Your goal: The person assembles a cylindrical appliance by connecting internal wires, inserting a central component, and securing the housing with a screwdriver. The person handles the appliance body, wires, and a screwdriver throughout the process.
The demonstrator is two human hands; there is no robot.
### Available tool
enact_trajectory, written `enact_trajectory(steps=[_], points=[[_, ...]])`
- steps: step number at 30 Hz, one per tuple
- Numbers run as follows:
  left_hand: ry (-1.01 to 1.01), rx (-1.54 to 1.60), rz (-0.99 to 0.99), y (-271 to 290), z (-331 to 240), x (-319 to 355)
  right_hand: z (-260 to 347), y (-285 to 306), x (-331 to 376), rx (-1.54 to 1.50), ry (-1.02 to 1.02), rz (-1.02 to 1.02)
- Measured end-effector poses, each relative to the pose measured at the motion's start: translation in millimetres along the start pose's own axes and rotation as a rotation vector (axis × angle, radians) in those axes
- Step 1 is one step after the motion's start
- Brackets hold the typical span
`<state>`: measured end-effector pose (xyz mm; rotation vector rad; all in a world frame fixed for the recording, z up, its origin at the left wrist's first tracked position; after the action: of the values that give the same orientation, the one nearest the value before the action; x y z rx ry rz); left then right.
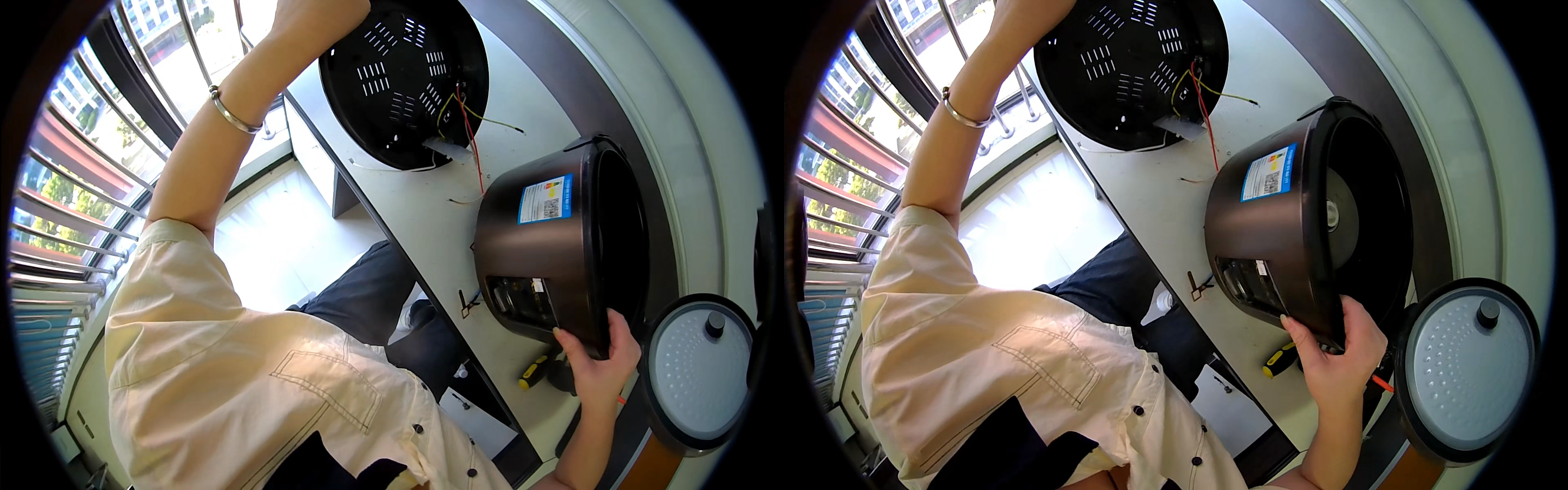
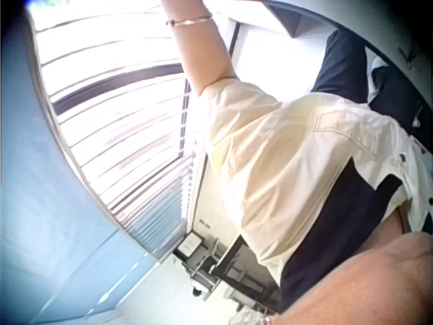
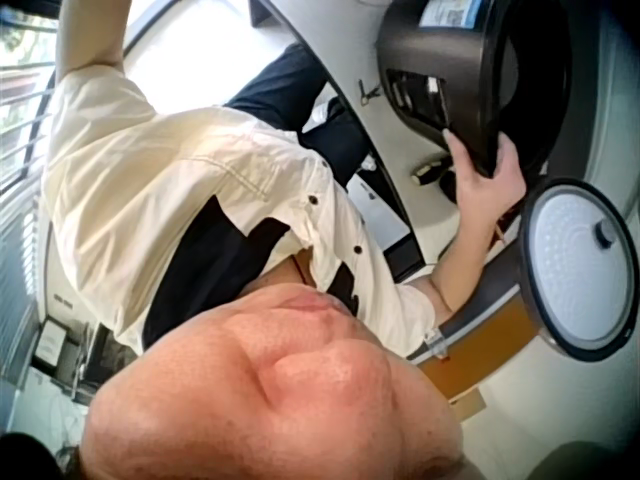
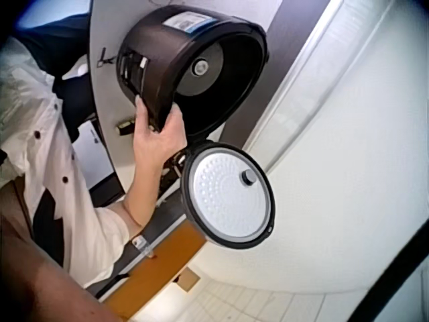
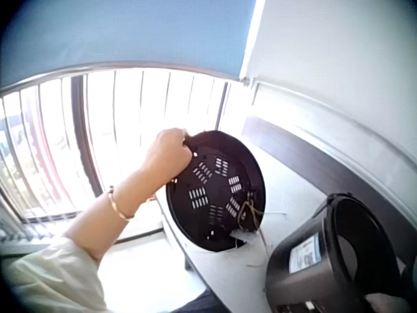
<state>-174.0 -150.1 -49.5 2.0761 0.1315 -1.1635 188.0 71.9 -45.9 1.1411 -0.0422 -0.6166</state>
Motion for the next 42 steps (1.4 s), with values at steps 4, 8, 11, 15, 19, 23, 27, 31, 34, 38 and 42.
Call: enact_trajectory(steps=[4, 8, 11, 15, 19, 23, 27, 31, 34, 38, 42], points=[[-0.126, -0.06, -0.099, 3, 6, 0, -9, -7, 2, -0.006, 0.008, 0.014], [-0.231, -0.081, -0.098, 4, 5, -15, -9, -8, 2, 0.028, -0.016, 0.022], [-0.259, -0.101, -0.133, 0, 5, -18, -10, -6, 5, 0.034, -0.023, 0.007], [-0.153, -0.119, -0.078, -7, 18, -22, -13, -6, 9, 0.026, -0.072, 0.004], [-0.046, -0.14, -0.013, -14, 33, -25, -13, -7, 8, 0.011, -0.162, 0.021], [0.085, -0.084, 0.045, -23, 55, -26, -13, -8, 7, -0.007, -0.107, -0.001], [0.147, -0.02, 0.054, -44, 79, -23, -10, -9, 5, 0.017, -0.055, -0.012], [0.124, 0.013, 0.073, -75, 116, -20, -9, -10, 3, 0.041, -0.051, -0.013], [0.086, 0.092, 0.068, -107, 147, -15, -9, -10, 3, 0.057, -0.051, -0.018], [0.158, 0.14, 0.05, -127, 182, 0, -9, -10, 1, 0.055, -0.064, 0.005], [0.119, -0.019, 0.346, -151, 158, 16, -11, -8, 4, 0.095, -0.068, -0.023]])
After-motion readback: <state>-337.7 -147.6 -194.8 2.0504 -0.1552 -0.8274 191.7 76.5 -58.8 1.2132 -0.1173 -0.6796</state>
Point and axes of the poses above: each hand's wrist, its own x-axis away from the middle knuckle, its own y-axis out of the back of the hand, z = x × y, the point moved 3 cm from there along -x, towards the middle knuckle, and after that the axes turned 12 degrees about -y, right-handed, at the moved point
